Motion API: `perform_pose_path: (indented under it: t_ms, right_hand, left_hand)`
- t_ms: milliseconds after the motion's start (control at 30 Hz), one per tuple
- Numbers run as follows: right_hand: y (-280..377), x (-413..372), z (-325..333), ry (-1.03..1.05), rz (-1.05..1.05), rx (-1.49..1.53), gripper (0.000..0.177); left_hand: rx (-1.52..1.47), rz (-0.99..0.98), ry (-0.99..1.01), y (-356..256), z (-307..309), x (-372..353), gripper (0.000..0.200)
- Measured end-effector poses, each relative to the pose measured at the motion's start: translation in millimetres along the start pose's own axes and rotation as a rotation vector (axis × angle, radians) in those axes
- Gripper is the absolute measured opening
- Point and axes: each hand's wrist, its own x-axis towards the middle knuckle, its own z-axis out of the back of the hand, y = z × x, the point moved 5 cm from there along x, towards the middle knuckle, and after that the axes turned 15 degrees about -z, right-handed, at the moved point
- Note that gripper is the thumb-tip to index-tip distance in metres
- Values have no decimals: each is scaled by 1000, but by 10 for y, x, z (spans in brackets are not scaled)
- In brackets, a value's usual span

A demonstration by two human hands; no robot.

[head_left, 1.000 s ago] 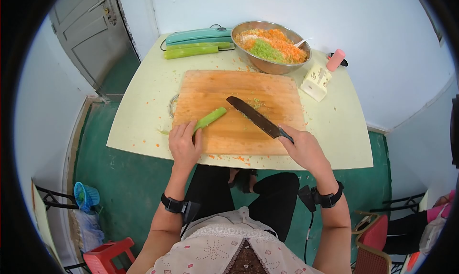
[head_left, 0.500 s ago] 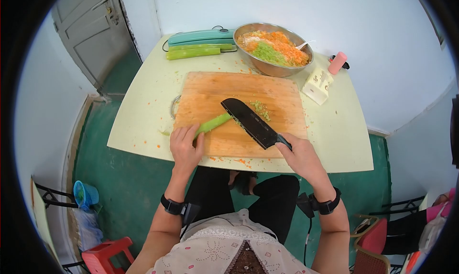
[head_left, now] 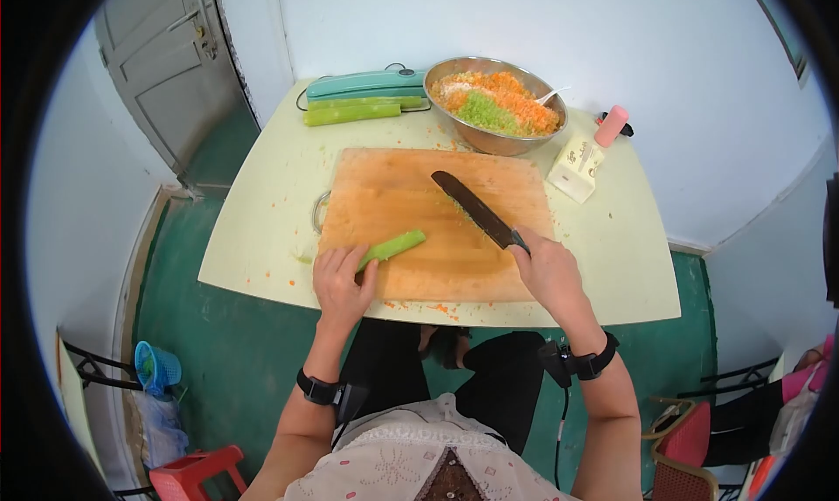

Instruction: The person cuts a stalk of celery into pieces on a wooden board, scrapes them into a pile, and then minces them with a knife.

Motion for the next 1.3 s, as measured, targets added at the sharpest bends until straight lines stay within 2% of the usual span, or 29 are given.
perform_pose_path:
  t_ms: [200,300,400,500,900,1300]
  right_hand:
    - [19,-13,56,-106,52,75,30]
    - [-32,48,1,-59,52,4,31]
    - [-7,34,96,-89,33,80,31]
    - [-73,73,-15,-34,23,-12,31]
    - [-148,107,60,-84,19,82,29]
    - [-158,155,67,-48,-31,-31,30]
  left_hand:
    - [16,-25,-21,4,-13,4,22]
    - [9,-11,-9,5,-8,13,22]
    - [5,-7,-13,3,-12,-8,22]
    - [3,-13,-9,-1,-5,5,21]
    - [4,0,-6,-13,-1,-7,21]
    - [15,-2,6,-7,-8,8,21]
